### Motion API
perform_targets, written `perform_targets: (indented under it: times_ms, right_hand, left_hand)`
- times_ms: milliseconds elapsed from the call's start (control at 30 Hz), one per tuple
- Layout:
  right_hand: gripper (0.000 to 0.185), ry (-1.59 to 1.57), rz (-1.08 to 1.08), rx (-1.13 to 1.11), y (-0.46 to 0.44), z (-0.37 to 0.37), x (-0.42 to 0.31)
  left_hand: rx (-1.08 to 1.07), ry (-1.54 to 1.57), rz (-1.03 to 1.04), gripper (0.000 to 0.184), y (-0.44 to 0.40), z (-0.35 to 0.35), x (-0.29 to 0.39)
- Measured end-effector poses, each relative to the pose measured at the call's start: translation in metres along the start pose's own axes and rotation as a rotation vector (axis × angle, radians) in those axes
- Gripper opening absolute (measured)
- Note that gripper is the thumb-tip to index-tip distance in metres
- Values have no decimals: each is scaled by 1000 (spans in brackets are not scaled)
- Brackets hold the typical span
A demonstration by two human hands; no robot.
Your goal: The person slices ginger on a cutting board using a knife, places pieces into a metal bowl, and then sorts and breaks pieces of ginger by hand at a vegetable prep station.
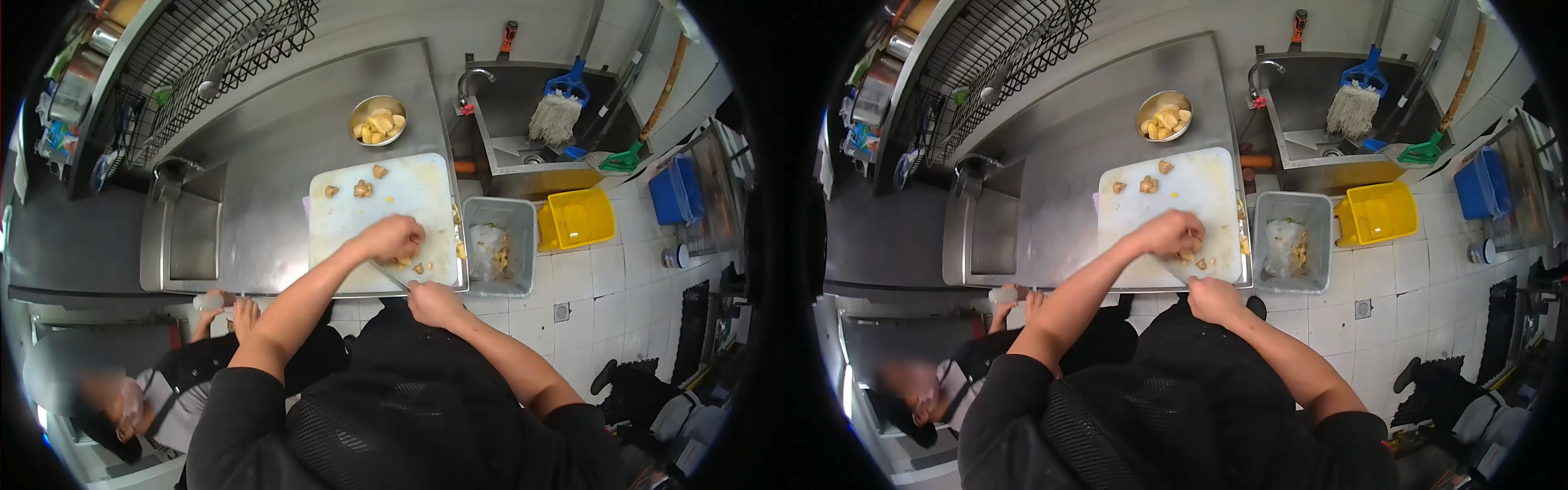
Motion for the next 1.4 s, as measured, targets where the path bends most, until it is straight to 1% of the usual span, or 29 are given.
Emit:
perform_targets:
  times_ms: [67, 100, 167, 267, 333, 367, 400, 467, 533, 567, 633, 667, 733, 767, 800, 867, 900, 933, 967, 1033, 1100, 1133, 1167, 1200, 1233, 1267, 1333, 1367, 1400]
  right_hand:
    - [20, -5, -21, 16, -2, 10, -4]
    - [22, -33, -7, 27, -3, 18, -2]
    - [24, -52, 11, 36, -5, 33, 0]
    - [24, -116, 3, 23, -21, 49, 3]
    - [22, -216, 9, 108, -24, 37, -7]
    - [22, -216, 15, 120, -31, 37, -9]
    - [20, -244, 74, 119, -38, 38, -9]
    - [19, -291, 149, 138, -43, 38, -10]
    - [18, -275, 174, 140, -45, 35, -13]
    - [18, -288, 198, 161, -44, 39, -13]
    - [20, -233, 184, 211, -41, 42, -5]
    - [20, -220, 213, 226, -38, 35, -2]
    - [20, -262, 431, 261, -27, 22, 4]
    - [21, -241, 441, 366, -22, 24, 14]
    - [21, -212, 465, 359, -17, 24, 19]
    - [22, -182, 507, 588, -1, 9, 27]
    - [22, -150, 539, 642, 6, 6, 33]
    - [22, -132, 547, 638, 13, 2, 36]
    - [22, -139, 573, 685, 23, -6, 39]
    - [23, -134, 606, 730, 43, -15, 46]
    - [25, -93, 644, 851, 59, -28, 61]
    - [25, -79, 641, 853, 67, -36, 72]
    - [25, -141, 672, 838, 76, -43, 86]
    - [25, -214, 712, 822, 84, -42, 95]
    - [26, -322, 766, 819, 88, -56, 84]
    - [26, -326, 769, 820, 90, -70, 82]
    - [30, -521, 728, 844, 104, -80, 91]
    - [30, -547, 734, 840, 110, -83, 108]
    - [32, -597, 806, 803, 119, -77, 131]
  left_hand:
    - [-181, -309, 46, 29, 13, 35, 12]
    - [-186, -300, 63, 29, 12, 45, 20]
    - [-221, -433, -12, 29, 16, 55, 23]
    - [-179, -398, 35, 27, 17, 61, 4]
    - [128, -187, 33, 28, 25, 20, 12]
    - [218, -142, -34, 27, 32, -6, 8]
    - [305, -100, -101, 27, 39, -32, 3]
    - [478, -111, -193, 26, 53, -77, -12]
    - [611, -101, -235, 23, 65, -101, -39]
    - [583, -100, -216, 23, 69, -100, -55]
    - [804, 205, -290, 22, 76, -92, -100]
    - [785, 230, -272, 22, 71, -78, -112]
    - [967, 357, -346, 26, 80, -52, -140]
    - [995, 413, -308, 29, 78, -35, -148]
    - [989, 451, -314, 29, 73, -23, -145]
    - [851, 297, -154, 26, 58, -8, -118]
    - [855, 323, -161, 26, 51, -1, -113]
    - [813, 260, -106, 26, 39, 4, -104]
    - [769, 196, -51, 26, 28, 9, -94]
    - [746, 193, -39, 27, 10, 26, -89]
    - [741, 184, -19, 28, -6, 44, -73]
    - [673, 222, -13, 28, -16, 56, -60]
    - [603, 255, -1, 27, -27, 68, -46]
    - [597, 259, 4, 27, -36, 80, -34]
    - [570, 297, 113, 27, -47, 91, -16]
    - [547, 331, 222, 28, -62, 99, 1]
    - [512, 368, 177, 28, -89, 103, 25]
    - [496, 407, 135, 29, -103, 101, 33]
    - [474, 385, 117, 29, -113, 100, 34]
Point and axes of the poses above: each hand's wrist, its own y-axis away from the middle knuckle, its own z-axis out of the palm, x = y × z, the point moved 5 cm from there along -y, towards the middle knuckle, and after that the axes turned 7 degrees about x, right-handed, at the moved point
